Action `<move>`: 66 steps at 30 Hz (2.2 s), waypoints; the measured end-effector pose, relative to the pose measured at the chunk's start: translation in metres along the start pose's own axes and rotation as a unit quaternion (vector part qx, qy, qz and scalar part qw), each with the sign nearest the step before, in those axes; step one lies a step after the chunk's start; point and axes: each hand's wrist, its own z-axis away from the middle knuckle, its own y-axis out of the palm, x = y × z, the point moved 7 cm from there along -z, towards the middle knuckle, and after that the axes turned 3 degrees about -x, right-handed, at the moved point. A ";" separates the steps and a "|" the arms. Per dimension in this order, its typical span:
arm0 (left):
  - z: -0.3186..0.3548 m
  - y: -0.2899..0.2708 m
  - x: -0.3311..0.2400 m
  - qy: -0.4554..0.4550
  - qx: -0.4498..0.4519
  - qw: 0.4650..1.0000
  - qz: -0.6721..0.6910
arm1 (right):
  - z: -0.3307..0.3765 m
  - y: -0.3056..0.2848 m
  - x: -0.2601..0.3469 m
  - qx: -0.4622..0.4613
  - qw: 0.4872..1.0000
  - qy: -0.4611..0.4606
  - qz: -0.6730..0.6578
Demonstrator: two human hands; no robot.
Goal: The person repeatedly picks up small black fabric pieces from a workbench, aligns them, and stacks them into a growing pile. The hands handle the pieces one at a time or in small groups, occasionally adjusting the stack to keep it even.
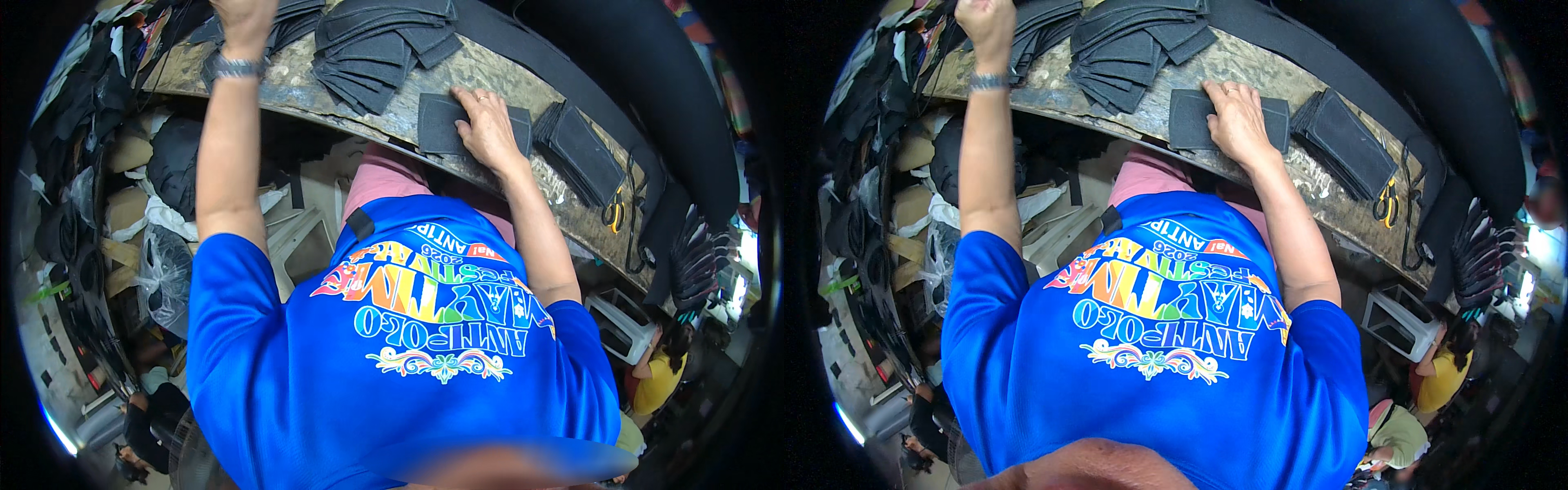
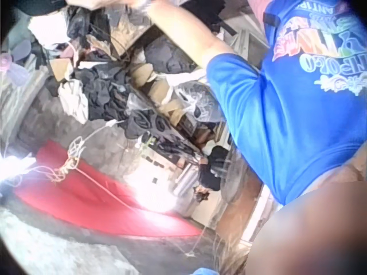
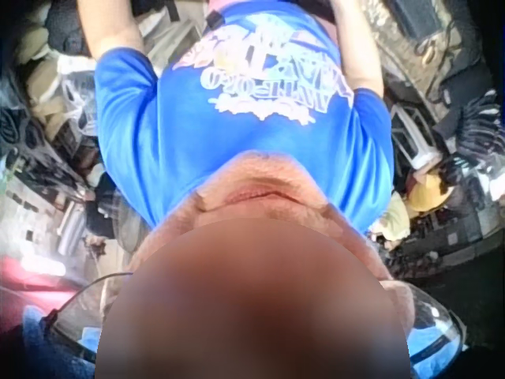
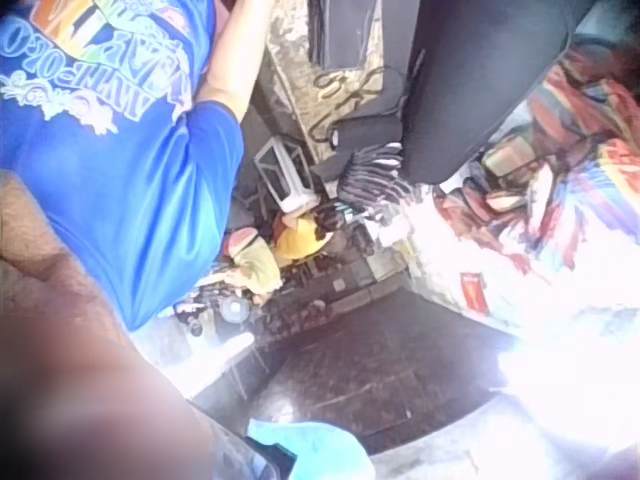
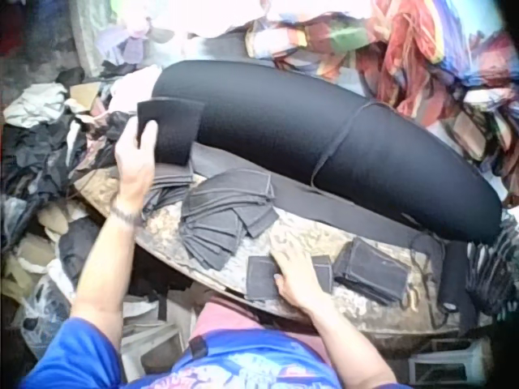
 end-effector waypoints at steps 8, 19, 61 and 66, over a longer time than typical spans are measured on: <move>0.164 0.091 -0.055 -0.303 0.179 0.899 0.262 | 0.022 -0.025 0.013 0.195 0.977 0.024 -0.084; 0.211 0.144 -0.112 -0.411 0.189 0.743 0.492 | 0.063 -0.133 0.004 -0.142 0.876 0.090 -0.453; 0.231 0.130 -0.122 -0.443 0.254 0.767 0.388 | 0.066 -0.059 -0.004 -0.203 0.690 0.267 -0.641; 0.212 0.114 -0.109 -0.333 0.301 0.821 0.353 | 0.068 -0.172 -0.080 -0.222 0.828 0.201 -0.474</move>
